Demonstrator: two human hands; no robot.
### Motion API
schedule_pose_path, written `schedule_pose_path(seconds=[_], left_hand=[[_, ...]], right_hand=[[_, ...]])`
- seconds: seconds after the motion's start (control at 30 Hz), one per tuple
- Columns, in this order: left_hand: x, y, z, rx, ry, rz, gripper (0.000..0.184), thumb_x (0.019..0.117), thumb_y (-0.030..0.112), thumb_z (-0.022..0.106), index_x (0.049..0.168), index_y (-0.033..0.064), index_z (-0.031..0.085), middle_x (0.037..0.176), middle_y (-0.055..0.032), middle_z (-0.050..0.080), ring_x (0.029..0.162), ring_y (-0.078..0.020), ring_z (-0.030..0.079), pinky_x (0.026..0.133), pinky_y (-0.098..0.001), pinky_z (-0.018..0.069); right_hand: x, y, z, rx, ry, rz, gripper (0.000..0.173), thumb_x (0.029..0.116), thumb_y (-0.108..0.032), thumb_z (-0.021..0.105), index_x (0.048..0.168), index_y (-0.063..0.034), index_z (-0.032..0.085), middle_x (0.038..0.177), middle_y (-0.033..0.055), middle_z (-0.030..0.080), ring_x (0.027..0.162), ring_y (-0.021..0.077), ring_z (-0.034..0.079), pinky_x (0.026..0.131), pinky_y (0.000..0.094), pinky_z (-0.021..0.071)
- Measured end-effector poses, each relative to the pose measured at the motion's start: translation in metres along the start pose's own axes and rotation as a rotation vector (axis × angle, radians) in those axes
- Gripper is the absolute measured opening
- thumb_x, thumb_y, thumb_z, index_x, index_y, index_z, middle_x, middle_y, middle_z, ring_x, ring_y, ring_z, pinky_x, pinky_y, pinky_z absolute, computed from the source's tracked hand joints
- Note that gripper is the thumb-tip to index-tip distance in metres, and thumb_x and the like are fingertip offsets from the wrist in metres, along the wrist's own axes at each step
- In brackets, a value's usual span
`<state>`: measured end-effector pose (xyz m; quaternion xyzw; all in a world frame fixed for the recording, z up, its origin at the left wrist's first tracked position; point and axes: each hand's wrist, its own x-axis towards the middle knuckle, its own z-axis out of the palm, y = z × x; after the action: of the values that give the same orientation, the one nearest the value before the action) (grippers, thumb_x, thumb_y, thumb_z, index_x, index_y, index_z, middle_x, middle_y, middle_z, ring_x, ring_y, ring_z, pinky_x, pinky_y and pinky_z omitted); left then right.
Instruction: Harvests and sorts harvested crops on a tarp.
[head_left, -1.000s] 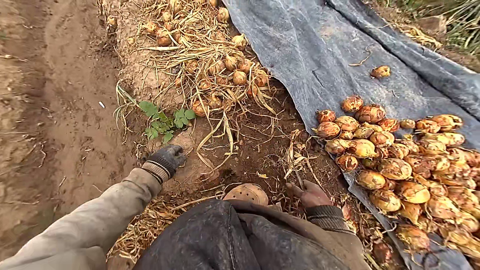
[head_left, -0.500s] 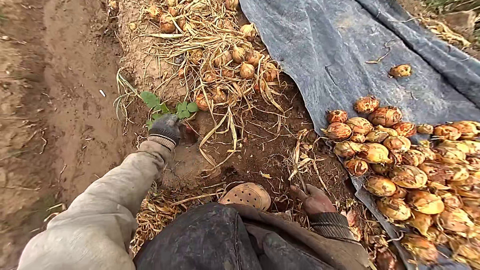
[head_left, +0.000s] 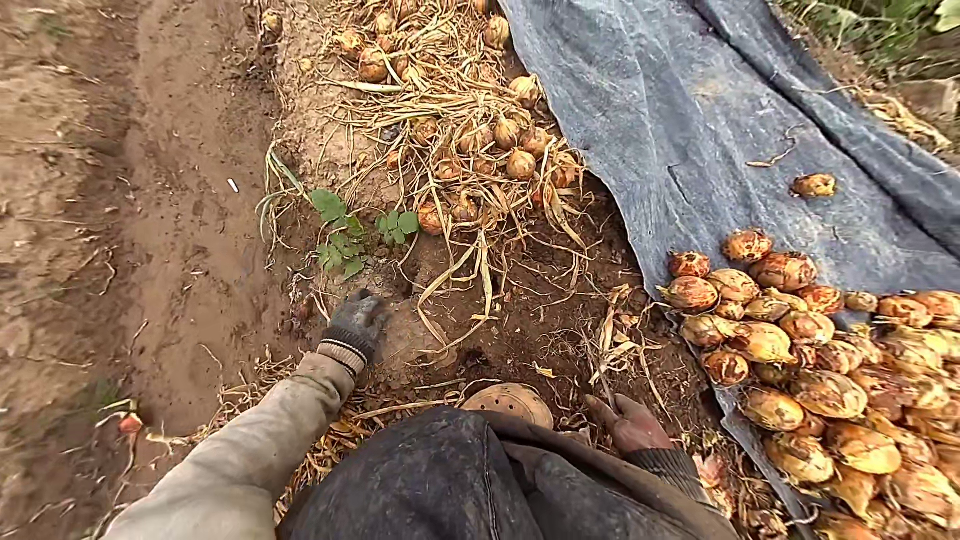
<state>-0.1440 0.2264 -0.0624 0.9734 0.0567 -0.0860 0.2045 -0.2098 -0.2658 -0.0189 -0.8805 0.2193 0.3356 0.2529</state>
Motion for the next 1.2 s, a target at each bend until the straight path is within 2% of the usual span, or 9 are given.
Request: schedule_pose_path(seconds=[0.23,0.37,0.47,0.67,0.73,0.8,0.97,1.1,1.2], left_hand=[[0.11,0.026,-0.076,0.028,0.264,0.035,0.028,0.0982,0.013,0.061,0.124,0.0092,0.069,0.136,-0.0214,0.061,0.132,-0.0426,0.053,0.112,-0.0621,0.0398],[0.174,0.082,-0.061,0.058,0.015,0.275,0.071,0.0764,0.017,0.087,0.141,0.0213,0.059,0.15,-0.0128,0.052,0.138,-0.0374,0.05,0.111,-0.0611,0.0433],[0.205,0.109,-0.035,0.152,-0.062,0.269,0.087,0.0706,0.025,0.091,0.148,0.018,0.052,0.145,-0.0181,0.056,0.136,-0.0399,0.051,0.111,-0.0619,0.042],[0.111,0.163,-0.043,0.161,-0.016,0.327,0.072,0.0731,0.03,0.086,0.138,0.0166,0.057,0.127,-0.0144,0.066,0.115,-0.0354,0.066,0.096,-0.061,0.0536],[0.057,0.178,-0.044,0.083,0.033,0.473,0.04,0.0888,0.02,0.073,0.127,0.0115,0.065,0.115,-0.0127,0.072,0.102,-0.0302,0.072,0.086,-0.0559,0.0592],[0.029,0.187,-0.04,-0.017,0.063,0.692,0.02,0.0933,0.016,0.066,0.109,0.0077,0.074,0.115,-0.0101,0.074,0.108,-0.025,0.071,0.093,-0.0485,0.0593],[0.064,0.203,-0.006,0.026,-0.169,0.825,0.052,0.0852,0.007,0.072,0.136,0.0157,0.065,0.141,-0.0137,0.061,0.134,-0.0337,0.054,0.11,-0.0565,0.0457],[0.109,0.258,0.007,0.126,-0.172,0.922,0.061,0.0823,0.011,0.08,0.141,0.0119,0.061,0.148,-0.0145,0.055,0.143,-0.0344,0.046,0.118,-0.0553,0.0367],[0.153,0.317,0.017,0.258,-0.192,0.861,0.067,0.0833,0.022,0.082,0.144,0.0106,0.056,0.153,-0.0155,0.049,0.144,-0.036,0.043,0.118,-0.0571,0.0362]], right_hand=[[-0.015,-0.004,-0.004,0.146,0.077,0.057,0.045,0.0986,-0.044,0.067,0.12,-0.0043,0.065,0.106,0.0188,0.07,0.102,0.0346,0.067,0.093,0.0587,0.05],[-0.009,-0.019,0.002,0.272,0.025,-0.039,0.035,0.1012,-0.035,0.064,0.119,-0.0041,0.062,0.091,0.0153,0.066,0.077,0.0291,0.064,0.075,0.0522,0.054],[-0.013,-0.03,0.009,0.342,-0.018,-0.071,0.035,0.1018,-0.037,0.063,0.12,-0.0071,0.06,0.086,0.0132,0.064,0.066,0.0261,0.064,0.065,0.0489,0.0573],[-0.024,-0.057,0.024,0.457,0.232,-0.311,0.038,0.0901,-0.039,0.073,0.113,-0.0101,0.066,0.083,0.0041,0.066,0.071,0.0186,0.063,0.068,0.0438,0.0555],[-0.033,-0.073,0.024,0.537,0.337,-0.456,0.047,0.0853,-0.047,0.076,0.113,-0.0106,0.068,0.085,-0.0016,0.068,0.07,0.0117,0.063,0.065,0.0364,0.0564],[-0.04,-0.089,0.023,0.567,0.354,-0.539,0.051,0.0847,-0.053,0.075,0.114,-0.0122,0.067,0.092,-0.0014,0.07,0.074,0.0104,0.064,0.066,0.0353,0.0572],[-0.046,-0.083,0.019,0.643,0.231,-0.341,0.037,0.0894,-0.041,0.075,0.114,-0.0138,0.068,0.085,0.0033,0.067,0.073,0.0175,0.063,0.072,0.0441,0.0559],[-0.041,-0.044,0.003,0.938,0.242,-0.124,0.024,0.0994,-0.026,0.068,0.112,-0.0062,0.064,0.068,0.0089,0.058,0.05,0.0189,0.054,0.051,0.0386,0.051],[-0.042,-0.038,-0.012,1.171,0.236,0.025,0.023,0.1069,-0.025,0.056,0.12,-0.0057,0.057,0.075,0.011,0.059,0.046,0.0171,0.05,0.045,0.033,0.0491]])
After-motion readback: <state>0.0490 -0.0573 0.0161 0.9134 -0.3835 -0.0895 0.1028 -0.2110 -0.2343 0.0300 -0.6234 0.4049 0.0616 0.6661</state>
